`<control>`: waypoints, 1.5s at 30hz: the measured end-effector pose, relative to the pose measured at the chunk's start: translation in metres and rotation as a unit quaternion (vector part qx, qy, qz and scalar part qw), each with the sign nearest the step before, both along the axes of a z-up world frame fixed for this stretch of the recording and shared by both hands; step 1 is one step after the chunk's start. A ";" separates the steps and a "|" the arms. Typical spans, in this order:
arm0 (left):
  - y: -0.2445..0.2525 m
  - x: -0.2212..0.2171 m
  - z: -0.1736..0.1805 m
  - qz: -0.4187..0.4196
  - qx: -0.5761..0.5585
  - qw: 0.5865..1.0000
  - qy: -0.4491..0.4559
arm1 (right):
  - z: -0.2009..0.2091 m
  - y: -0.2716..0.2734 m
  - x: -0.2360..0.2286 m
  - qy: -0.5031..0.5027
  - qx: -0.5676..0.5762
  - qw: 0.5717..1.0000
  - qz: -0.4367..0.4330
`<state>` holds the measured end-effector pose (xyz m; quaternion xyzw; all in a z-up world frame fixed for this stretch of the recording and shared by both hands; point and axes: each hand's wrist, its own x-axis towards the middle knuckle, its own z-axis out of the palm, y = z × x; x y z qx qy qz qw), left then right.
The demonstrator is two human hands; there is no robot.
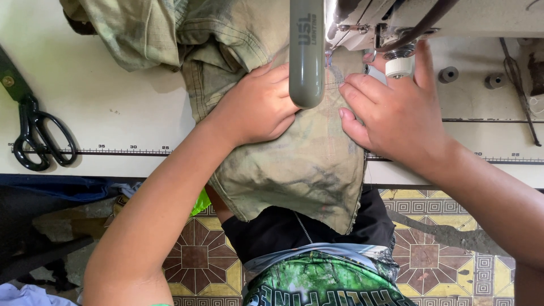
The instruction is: Trimming a long strip of fabric from camouflage trousers using scissors at a sewing workstation.
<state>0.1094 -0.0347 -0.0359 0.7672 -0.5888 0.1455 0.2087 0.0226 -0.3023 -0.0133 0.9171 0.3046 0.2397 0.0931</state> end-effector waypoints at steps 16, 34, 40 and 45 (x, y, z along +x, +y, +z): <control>-0.006 0.024 0.006 0.010 -0.013 0.989 0.144 | -0.001 -0.002 0.020 -0.088 -0.078 0.992 -0.044; -0.003 -0.007 0.048 0.044 0.028 0.988 0.147 | 0.018 0.000 -0.016 0.012 0.001 0.998 -0.054; 0.069 -0.162 0.005 0.230 -0.174 0.957 -0.004 | -0.022 -0.023 -0.136 0.180 0.252 0.950 0.046; 0.063 -0.259 -0.082 0.360 -0.494 0.609 0.505 | -0.056 -0.013 -0.144 0.068 0.244 0.956 0.145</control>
